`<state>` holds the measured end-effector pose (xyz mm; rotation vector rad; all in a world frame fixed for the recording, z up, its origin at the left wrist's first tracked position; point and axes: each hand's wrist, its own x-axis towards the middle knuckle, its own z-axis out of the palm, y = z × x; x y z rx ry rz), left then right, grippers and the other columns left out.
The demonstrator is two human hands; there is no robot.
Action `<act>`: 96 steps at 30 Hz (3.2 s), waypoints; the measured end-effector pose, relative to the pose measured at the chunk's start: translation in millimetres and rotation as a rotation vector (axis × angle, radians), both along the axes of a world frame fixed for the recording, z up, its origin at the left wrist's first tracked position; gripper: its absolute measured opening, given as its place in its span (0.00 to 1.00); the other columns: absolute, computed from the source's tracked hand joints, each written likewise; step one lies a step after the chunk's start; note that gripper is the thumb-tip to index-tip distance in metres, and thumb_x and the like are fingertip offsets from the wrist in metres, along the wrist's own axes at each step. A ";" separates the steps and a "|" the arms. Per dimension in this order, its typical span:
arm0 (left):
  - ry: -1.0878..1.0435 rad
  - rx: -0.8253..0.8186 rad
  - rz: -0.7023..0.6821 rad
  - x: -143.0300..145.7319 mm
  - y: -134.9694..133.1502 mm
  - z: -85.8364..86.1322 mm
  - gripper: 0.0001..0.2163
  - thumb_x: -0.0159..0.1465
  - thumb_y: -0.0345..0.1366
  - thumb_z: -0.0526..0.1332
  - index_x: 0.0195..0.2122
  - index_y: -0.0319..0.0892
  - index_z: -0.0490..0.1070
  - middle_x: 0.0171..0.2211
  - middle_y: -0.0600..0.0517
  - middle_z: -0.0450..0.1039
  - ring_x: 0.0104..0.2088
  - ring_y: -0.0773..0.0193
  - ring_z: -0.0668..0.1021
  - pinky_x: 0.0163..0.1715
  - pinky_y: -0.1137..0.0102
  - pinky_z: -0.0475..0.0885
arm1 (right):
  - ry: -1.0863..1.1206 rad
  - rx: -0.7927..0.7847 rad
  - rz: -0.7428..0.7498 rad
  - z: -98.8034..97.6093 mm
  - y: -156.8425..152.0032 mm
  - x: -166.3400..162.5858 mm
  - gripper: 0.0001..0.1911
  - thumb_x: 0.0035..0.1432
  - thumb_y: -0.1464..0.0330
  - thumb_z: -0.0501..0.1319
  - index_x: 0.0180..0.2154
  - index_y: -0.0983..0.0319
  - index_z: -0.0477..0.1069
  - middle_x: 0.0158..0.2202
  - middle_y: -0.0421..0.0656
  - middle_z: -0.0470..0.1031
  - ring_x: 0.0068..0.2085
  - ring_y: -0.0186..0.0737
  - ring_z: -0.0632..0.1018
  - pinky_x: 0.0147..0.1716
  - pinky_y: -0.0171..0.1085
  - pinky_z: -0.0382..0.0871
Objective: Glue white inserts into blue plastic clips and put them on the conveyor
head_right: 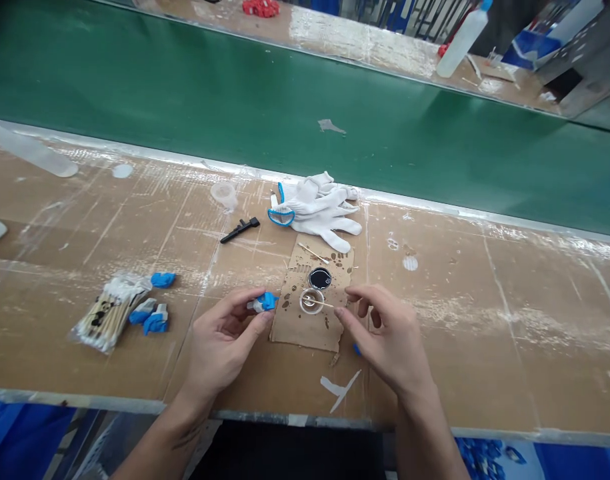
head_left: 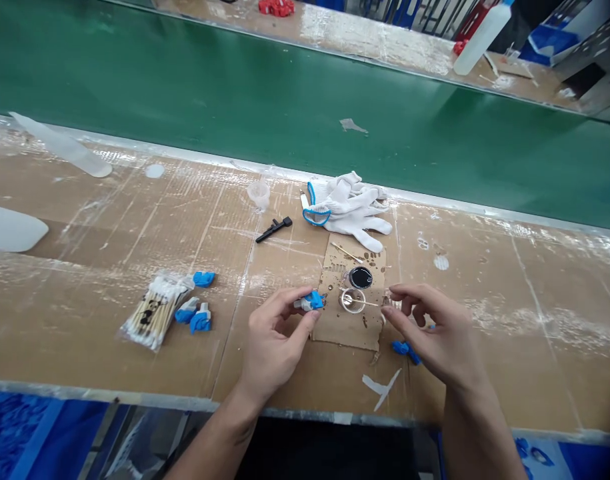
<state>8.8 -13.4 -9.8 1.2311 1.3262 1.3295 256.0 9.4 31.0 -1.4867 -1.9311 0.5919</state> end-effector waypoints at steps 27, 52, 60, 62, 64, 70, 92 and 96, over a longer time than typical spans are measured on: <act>0.155 0.062 -0.047 3.8 -3.4 3.1 0.12 0.63 0.27 0.71 0.48 0.45 0.80 0.40 0.51 0.84 0.36 0.64 0.86 0.38 0.70 0.85 | 0.010 0.224 0.112 11.4 3.8 -22.1 0.08 0.63 0.77 0.67 0.35 0.59 0.76 0.29 0.38 0.78 0.30 0.35 0.76 0.29 0.36 0.68; 0.209 0.242 -0.093 6.3 -0.3 10.9 0.10 0.61 0.26 0.74 0.41 0.43 0.80 0.38 0.51 0.85 0.38 0.63 0.85 0.39 0.70 0.83 | 0.217 0.192 0.160 30.0 -7.2 -46.7 0.09 0.61 0.79 0.68 0.34 0.59 0.76 0.27 0.37 0.77 0.27 0.33 0.74 0.26 0.36 0.66; 0.193 0.202 -0.089 5.9 -1.7 13.7 0.10 0.60 0.27 0.74 0.40 0.44 0.80 0.38 0.51 0.85 0.38 0.62 0.85 0.38 0.69 0.83 | 0.174 0.225 0.046 15.1 -5.2 -10.7 0.09 0.60 0.78 0.70 0.36 0.57 0.79 0.28 0.39 0.78 0.28 0.37 0.76 0.25 0.38 0.68; 0.182 0.185 -0.090 5.6 -2.7 11.7 0.10 0.60 0.26 0.74 0.40 0.45 0.80 0.38 0.51 0.84 0.39 0.62 0.85 0.39 0.69 0.83 | 0.081 0.224 0.088 6.3 -1.1 -12.6 0.08 0.62 0.77 0.69 0.37 0.57 0.79 0.31 0.40 0.80 0.30 0.37 0.78 0.27 0.38 0.71; 0.157 0.151 -0.091 4.9 -4.1 8.4 0.10 0.61 0.27 0.73 0.41 0.46 0.80 0.39 0.51 0.84 0.40 0.61 0.85 0.41 0.68 0.83 | 0.004 0.188 0.148 0.3 1.5 -15.8 0.06 0.64 0.74 0.68 0.40 0.58 0.80 0.33 0.41 0.81 0.33 0.38 0.80 0.31 0.38 0.74; -0.002 0.031 -0.072 2.5 -8.7 1.0 0.11 0.61 0.28 0.72 0.43 0.48 0.80 0.42 0.51 0.82 0.41 0.61 0.85 0.40 0.69 0.84 | 0.014 0.188 -0.130 3.8 -22.0 35.7 0.09 0.65 0.68 0.70 0.47 0.56 0.80 0.31 0.39 0.77 0.28 0.35 0.76 0.26 0.35 0.69; -0.093 0.011 -0.137 16.3 -27.5 23.2 0.13 0.58 0.23 0.71 0.41 0.45 0.81 0.41 0.51 0.84 0.41 0.65 0.85 0.43 0.76 0.82 | -0.327 -0.175 0.078 -17.7 -32.1 105.4 0.09 0.71 0.67 0.55 0.36 0.58 0.70 0.35 0.44 0.74 0.34 0.44 0.77 0.33 0.41 0.73; -0.139 -0.012 -0.154 19.4 -28.2 24.1 0.12 0.58 0.23 0.71 0.41 0.43 0.81 0.40 0.50 0.83 0.40 0.65 0.85 0.42 0.75 0.82 | -0.318 -0.072 0.108 -26.2 -32.4 113.2 0.10 0.71 0.68 0.57 0.48 0.57 0.75 0.40 0.45 0.78 0.38 0.45 0.81 0.35 0.41 0.75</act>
